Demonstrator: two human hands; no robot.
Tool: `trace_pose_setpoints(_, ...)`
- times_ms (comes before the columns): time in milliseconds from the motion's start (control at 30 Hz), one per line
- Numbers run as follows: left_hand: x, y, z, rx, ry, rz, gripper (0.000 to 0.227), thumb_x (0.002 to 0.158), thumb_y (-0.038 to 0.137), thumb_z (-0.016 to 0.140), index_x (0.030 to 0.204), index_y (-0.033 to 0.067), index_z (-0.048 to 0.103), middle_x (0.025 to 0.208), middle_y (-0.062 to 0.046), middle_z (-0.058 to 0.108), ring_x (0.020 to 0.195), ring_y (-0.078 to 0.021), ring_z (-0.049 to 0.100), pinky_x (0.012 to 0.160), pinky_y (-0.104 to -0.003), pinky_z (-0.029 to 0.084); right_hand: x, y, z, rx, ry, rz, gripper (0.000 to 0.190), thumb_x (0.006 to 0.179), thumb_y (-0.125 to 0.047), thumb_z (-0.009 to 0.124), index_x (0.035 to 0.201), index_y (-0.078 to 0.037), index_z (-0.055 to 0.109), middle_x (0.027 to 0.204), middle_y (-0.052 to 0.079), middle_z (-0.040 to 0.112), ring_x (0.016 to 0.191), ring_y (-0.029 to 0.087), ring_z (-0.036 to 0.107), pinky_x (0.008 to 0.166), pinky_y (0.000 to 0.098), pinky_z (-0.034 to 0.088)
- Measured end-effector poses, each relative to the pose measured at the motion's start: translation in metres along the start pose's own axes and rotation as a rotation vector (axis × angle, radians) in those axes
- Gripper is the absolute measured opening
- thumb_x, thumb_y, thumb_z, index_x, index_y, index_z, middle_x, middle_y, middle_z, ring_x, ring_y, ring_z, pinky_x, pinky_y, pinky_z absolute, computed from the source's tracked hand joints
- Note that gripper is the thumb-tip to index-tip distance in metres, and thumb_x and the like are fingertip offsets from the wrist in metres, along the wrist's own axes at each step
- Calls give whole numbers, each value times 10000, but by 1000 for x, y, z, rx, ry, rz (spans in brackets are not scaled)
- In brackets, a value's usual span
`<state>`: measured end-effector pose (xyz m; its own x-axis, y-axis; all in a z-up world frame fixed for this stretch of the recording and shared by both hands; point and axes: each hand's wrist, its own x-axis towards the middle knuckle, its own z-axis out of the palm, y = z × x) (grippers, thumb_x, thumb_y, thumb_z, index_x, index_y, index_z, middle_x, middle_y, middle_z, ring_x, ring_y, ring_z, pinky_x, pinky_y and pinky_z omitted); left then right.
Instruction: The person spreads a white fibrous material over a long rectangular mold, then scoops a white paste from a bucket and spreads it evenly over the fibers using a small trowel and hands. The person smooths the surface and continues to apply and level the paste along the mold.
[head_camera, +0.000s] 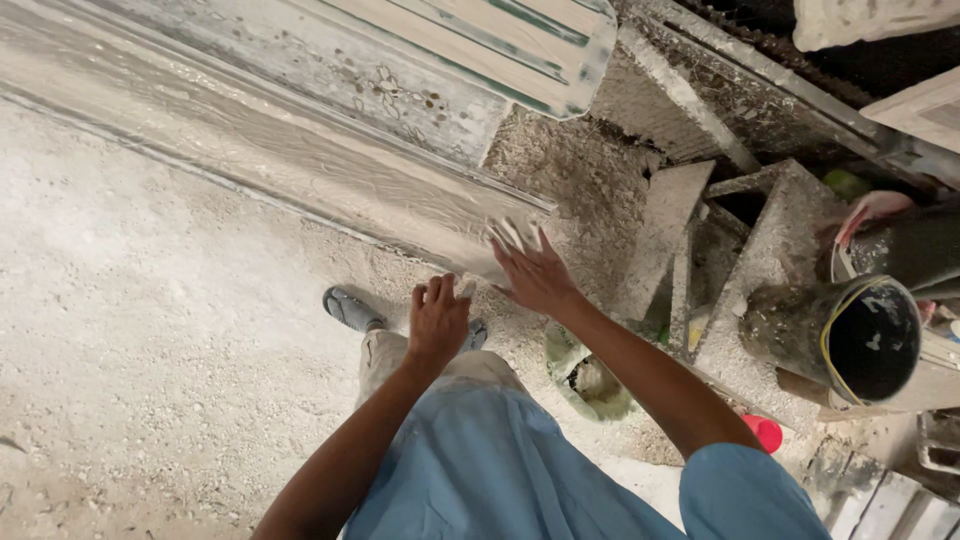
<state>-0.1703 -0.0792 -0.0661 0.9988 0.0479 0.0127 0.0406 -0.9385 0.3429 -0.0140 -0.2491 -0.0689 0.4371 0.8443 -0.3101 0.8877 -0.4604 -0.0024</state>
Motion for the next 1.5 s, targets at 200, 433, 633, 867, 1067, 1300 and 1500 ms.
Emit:
trace_pose_setpoints(200, 4, 4, -7, 5, 160, -47, 217, 835, 152, 651, 1004, 117, 783, 1197, -173, 586, 1141, -309, 538, 973, -524, 409, 57, 2, 0, 101, 151, -13, 785, 1011, -502, 542, 1590, -44, 275, 1713, 131, 199, 1570, 318, 182, 1242, 621, 172)
trace_pose_setpoints(433, 11, 3, -9, -68, 101, -169, 222, 784, 147, 670, 985, 128, 763, 1141, -170, 579, 1143, -338, 533, 1008, -575, 390, 68, 26, -2, 250, 130, 113, 751, 1021, -435, 572, 1603, -68, 275, 1679, 122, 240, 1497, 424, 263, 1235, 619, 170)
trace_pose_setpoints(633, 17, -23, 3, -25, 122, -412, 373, 883, 116, 626, 1233, 74, 745, 1142, -201, 571, 1039, -337, 517, 934, -594, 359, 39, 35, -1, 203, 107, 114, 376, 1115, -389, 533, 1471, -268, 512, 1626, -52, 436, 1558, 226, 417, 1385, 537, 237)
trace_pose_setpoints(867, 24, -15, -11, 65, -38, -492, 216, 856, 144, 629, 1018, 52, 739, 1217, -188, 567, 1207, -348, 496, 1078, -637, 298, 71, -30, -27, 15, 53, -133, 838, 937, -547, 592, 1525, 8, 373, 1632, 193, 323, 1534, 312, 226, 1221, 603, 161)
trace_pose_setpoints(1067, 38, -53, -29, 149, -119, -617, 281, 890, 157, 593, 1102, 29, 727, 1351, -224, 515, 1383, -415, 386, 1132, -685, 210, 156, -62, -52, -57, 122, -251, 864, 939, -517, 603, 1575, 2, 333, 1665, 158, 298, 1565, 291, 190, 1247, 580, 130)
trace_pose_setpoints(1300, 55, -142, -54, 215, -49, -740, 415, 893, 143, 593, 1276, -3, 658, 1433, -256, 468, 1448, -479, 299, 1144, -731, 156, 260, -111, -66, -31, 236, -316, 745, 1017, -446, 538, 1581, 0, 342, 1670, 154, 314, 1574, 282, 200, 1267, 562, 118)
trace_pose_setpoints(1500, 69, -232, -98, 339, -136, -767, 426, 879, 142, 667, 1296, 53, 658, 1464, -246, 466, 1482, -491, 274, 1165, -713, 162, 357, -157, -84, -146, 284, -324, 721, 1018, -408, 503, 1596, -15, 326, 1681, 144, 294, 1581, 276, 178, 1263, 564, 98)
